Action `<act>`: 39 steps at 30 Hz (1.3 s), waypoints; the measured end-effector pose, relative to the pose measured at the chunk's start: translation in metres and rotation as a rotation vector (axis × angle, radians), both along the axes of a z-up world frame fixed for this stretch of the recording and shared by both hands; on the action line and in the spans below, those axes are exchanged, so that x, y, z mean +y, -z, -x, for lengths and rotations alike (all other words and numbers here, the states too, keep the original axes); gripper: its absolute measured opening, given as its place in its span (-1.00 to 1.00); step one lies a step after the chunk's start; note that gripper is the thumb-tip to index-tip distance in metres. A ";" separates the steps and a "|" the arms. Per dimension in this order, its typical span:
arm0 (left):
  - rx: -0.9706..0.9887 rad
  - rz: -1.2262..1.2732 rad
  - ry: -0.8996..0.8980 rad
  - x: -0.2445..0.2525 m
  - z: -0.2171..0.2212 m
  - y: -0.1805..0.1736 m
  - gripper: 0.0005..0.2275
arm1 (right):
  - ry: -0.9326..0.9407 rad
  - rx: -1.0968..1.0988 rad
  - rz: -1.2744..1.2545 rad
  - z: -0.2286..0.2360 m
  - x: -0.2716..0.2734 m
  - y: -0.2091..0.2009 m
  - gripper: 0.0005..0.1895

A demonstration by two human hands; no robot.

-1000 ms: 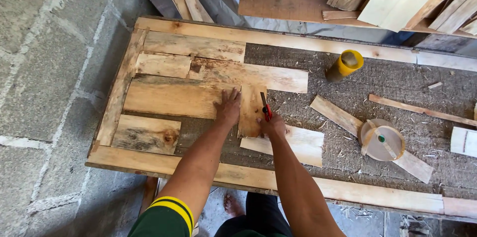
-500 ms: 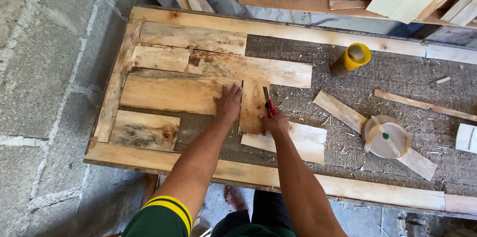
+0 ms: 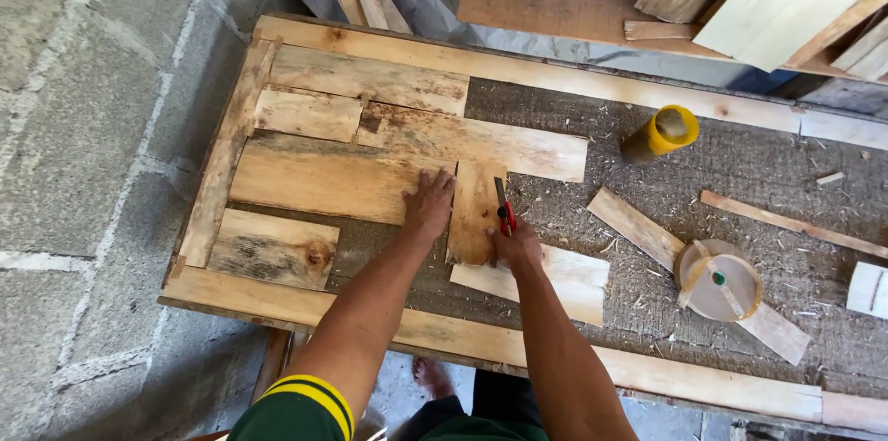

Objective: Cutting and fitting small wood panels together on a workbench using a utility knife.

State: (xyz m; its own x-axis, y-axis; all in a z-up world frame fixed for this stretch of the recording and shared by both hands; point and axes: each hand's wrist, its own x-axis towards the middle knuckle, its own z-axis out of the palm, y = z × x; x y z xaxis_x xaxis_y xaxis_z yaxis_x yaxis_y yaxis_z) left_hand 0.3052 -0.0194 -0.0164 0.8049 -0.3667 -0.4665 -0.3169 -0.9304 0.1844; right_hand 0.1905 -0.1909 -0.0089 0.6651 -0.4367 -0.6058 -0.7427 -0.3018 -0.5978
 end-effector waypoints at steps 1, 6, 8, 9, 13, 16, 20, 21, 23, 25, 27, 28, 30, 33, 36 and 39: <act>0.004 -0.002 0.000 0.000 0.000 0.001 -0.39 | 0.000 0.004 -0.002 -0.001 -0.001 0.006 -0.43; -0.050 0.011 0.021 0.001 -0.003 0.006 -0.39 | 0.059 0.049 -0.051 -0.002 0.000 0.007 -0.54; -0.095 -0.035 0.069 0.000 -0.004 0.005 -0.32 | 0.076 0.025 -0.090 0.002 0.000 0.002 -0.61; -0.144 -0.079 0.121 -0.001 -0.006 0.003 -0.24 | 0.098 -0.003 -0.128 0.002 0.000 -0.001 -0.67; -0.134 -0.024 0.110 -0.008 -0.023 0.003 -0.20 | 0.095 -0.059 -0.101 0.005 -0.004 0.009 -0.67; -0.078 -0.103 0.120 -0.010 -0.032 -0.007 -0.21 | 0.096 -0.045 -0.106 0.002 -0.006 0.006 -0.76; -0.120 -0.126 0.148 -0.007 -0.028 -0.020 -0.19 | 0.072 -0.062 -0.058 0.003 -0.005 0.017 -0.67; -0.067 -0.135 0.153 -0.009 -0.023 -0.037 -0.12 | 0.058 -0.047 -0.010 0.004 -0.006 0.017 -0.64; -0.078 -0.144 0.152 -0.007 -0.025 -0.021 -0.12 | 0.045 -0.029 0.012 0.003 -0.002 0.000 -0.66; -0.090 -0.158 0.143 -0.004 -0.028 0.008 -0.12 | 0.024 -0.013 0.031 0.002 -0.001 -0.003 -0.67; -0.188 -0.097 0.169 -0.002 -0.034 0.048 -0.16 | 0.047 -0.012 -0.007 0.001 -0.005 0.009 -0.62; -0.187 -0.101 0.167 -0.001 -0.035 0.062 -0.16 | 0.045 -0.012 -0.010 0.001 -0.004 0.012 -0.62; -0.291 -0.206 0.203 -0.006 -0.037 0.090 -0.17 | 0.030 -0.024 0.022 0.001 -0.007 0.018 -0.61; -0.148 -0.193 -0.025 -0.004 -0.033 0.078 -0.31 | 0.046 -0.047 -0.013 0.000 -0.011 0.024 -0.61; -0.166 -0.144 0.274 -0.006 -0.039 0.014 -0.12 | 0.056 -0.017 -0.003 -0.002 -0.008 0.009 -0.59; -0.092 -0.164 0.177 -0.004 -0.025 0.021 -0.25 | 0.135 -0.148 -0.137 0.000 -0.011 0.030 -0.60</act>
State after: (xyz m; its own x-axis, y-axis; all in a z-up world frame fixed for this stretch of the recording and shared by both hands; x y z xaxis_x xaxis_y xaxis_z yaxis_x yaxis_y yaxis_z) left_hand 0.3298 -0.0236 -0.0375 0.7770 -0.4306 -0.4592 -0.4856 -0.8742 -0.0020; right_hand 0.1908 -0.2022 -0.0392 0.6927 -0.4480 -0.5653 -0.6716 -0.1148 -0.7320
